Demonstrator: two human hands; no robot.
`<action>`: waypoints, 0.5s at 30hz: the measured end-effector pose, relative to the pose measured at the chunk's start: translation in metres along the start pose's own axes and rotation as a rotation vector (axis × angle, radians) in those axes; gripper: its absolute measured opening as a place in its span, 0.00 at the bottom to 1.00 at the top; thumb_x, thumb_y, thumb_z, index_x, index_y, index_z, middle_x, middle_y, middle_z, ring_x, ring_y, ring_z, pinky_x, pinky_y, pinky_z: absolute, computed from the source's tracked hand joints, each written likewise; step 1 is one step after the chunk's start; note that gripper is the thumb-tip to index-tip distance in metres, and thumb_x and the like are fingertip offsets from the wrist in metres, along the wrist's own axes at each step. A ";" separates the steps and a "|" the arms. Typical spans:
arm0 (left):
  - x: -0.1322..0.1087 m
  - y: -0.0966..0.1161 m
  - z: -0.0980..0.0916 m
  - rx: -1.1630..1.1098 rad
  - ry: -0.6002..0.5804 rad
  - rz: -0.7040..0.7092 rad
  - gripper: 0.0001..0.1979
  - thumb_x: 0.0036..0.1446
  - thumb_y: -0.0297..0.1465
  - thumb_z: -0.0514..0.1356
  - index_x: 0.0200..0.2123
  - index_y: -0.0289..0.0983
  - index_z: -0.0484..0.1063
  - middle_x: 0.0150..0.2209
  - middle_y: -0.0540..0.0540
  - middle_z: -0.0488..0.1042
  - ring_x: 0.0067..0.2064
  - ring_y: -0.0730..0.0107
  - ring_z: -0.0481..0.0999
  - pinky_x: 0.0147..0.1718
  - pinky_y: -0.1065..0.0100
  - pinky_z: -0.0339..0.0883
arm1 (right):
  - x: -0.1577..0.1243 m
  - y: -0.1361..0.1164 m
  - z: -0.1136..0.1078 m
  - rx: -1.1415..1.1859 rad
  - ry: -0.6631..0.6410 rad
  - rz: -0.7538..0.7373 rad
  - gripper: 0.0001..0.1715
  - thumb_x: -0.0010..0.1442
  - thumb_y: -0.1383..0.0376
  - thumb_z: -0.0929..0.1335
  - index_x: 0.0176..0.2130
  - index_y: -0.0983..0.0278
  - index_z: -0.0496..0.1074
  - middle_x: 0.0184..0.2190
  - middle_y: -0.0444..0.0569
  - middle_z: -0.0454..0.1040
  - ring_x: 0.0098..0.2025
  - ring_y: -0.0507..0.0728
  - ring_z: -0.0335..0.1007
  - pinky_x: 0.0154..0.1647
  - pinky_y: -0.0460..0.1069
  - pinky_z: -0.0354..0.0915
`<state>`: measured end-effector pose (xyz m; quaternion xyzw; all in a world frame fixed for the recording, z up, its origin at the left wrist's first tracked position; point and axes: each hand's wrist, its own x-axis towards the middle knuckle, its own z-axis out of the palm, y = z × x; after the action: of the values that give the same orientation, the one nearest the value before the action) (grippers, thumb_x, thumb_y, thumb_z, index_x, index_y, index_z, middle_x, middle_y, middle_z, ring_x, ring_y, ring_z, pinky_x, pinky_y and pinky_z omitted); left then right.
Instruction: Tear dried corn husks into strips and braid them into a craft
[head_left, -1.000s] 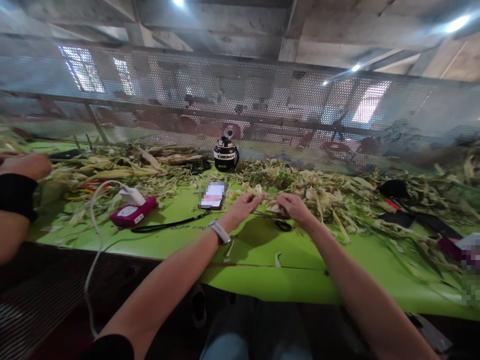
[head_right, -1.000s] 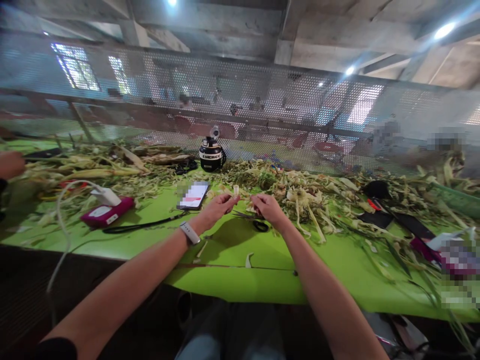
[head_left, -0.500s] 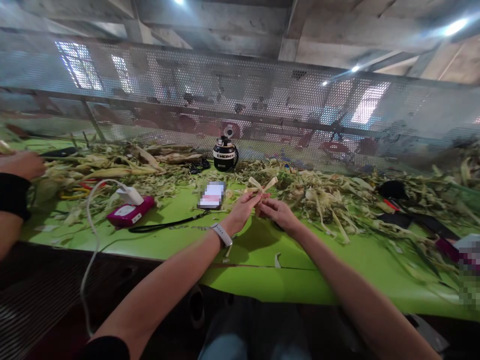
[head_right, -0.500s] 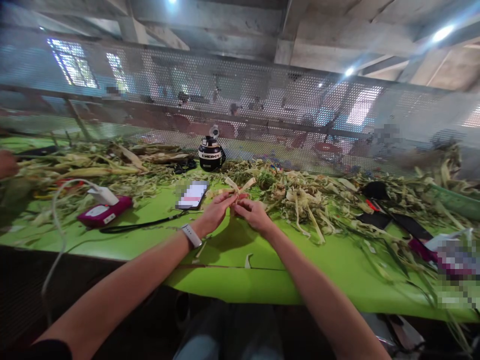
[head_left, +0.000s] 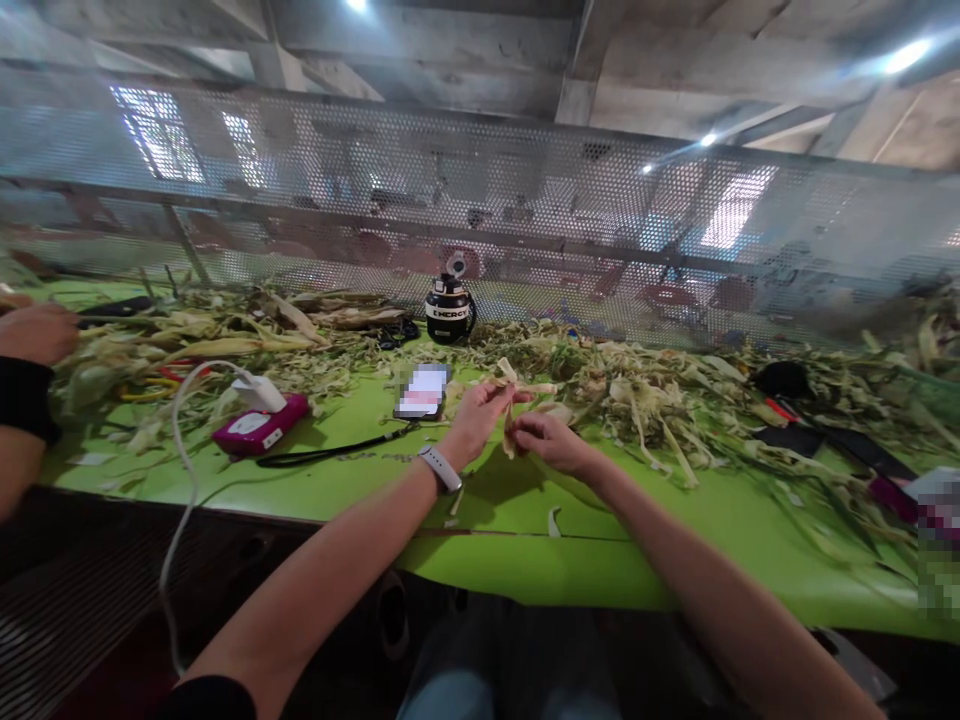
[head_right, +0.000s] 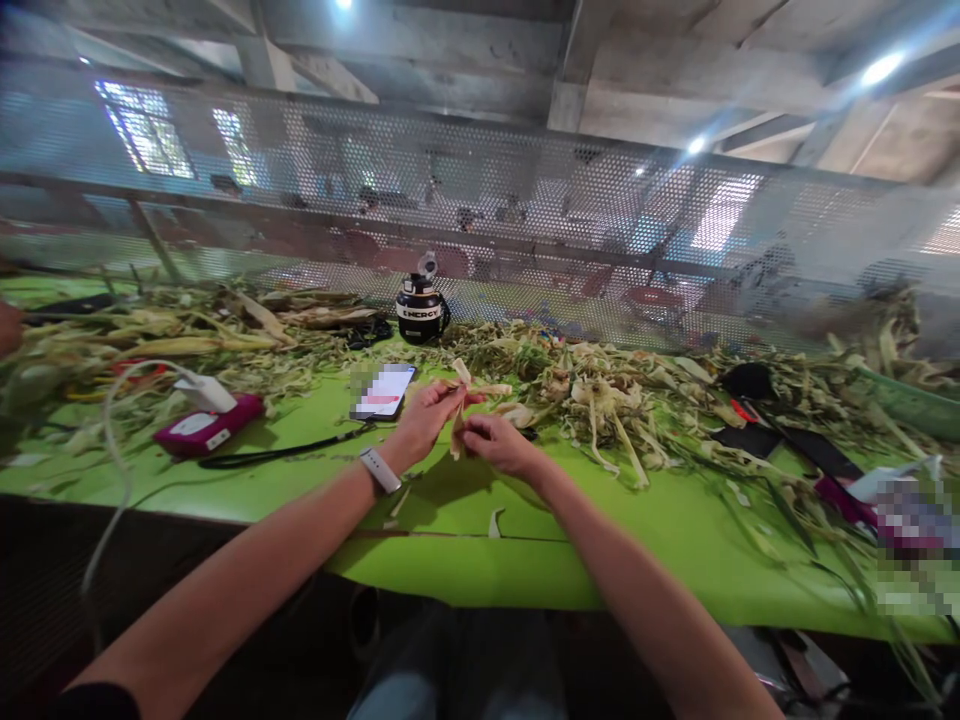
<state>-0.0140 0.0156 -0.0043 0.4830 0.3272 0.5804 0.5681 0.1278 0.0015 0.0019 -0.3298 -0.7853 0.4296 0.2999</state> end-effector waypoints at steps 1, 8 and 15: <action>0.001 0.000 -0.001 -0.029 -0.004 -0.021 0.16 0.43 0.41 0.67 0.29 0.35 0.72 0.28 0.46 0.76 0.35 0.68 0.74 0.37 0.67 0.66 | 0.000 0.000 0.001 0.012 0.006 0.001 0.11 0.53 0.60 0.66 0.25 0.64 0.66 0.21 0.42 0.66 0.24 0.50 0.61 0.27 0.46 0.60; 0.001 0.005 -0.004 -0.112 -0.038 -0.105 0.15 0.46 0.41 0.65 0.32 0.36 0.71 0.22 0.54 0.64 0.23 0.79 0.63 0.23 0.74 0.58 | 0.000 0.009 -0.010 0.167 0.214 0.233 0.16 0.48 0.54 0.68 0.22 0.65 0.69 0.17 0.43 0.68 0.20 0.50 0.61 0.22 0.45 0.59; -0.004 0.000 0.004 0.186 -0.304 -0.028 0.14 0.44 0.39 0.67 0.26 0.35 0.70 0.22 0.54 0.65 0.26 0.77 0.63 0.30 0.72 0.59 | -0.001 0.002 -0.021 0.126 0.590 0.067 0.28 0.49 0.41 0.66 0.26 0.64 0.72 0.27 0.48 0.72 0.29 0.54 0.67 0.31 0.49 0.63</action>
<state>-0.0107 0.0110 -0.0040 0.6113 0.2964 0.4598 0.5718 0.1448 0.0119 0.0094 -0.4470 -0.6247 0.3727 0.5206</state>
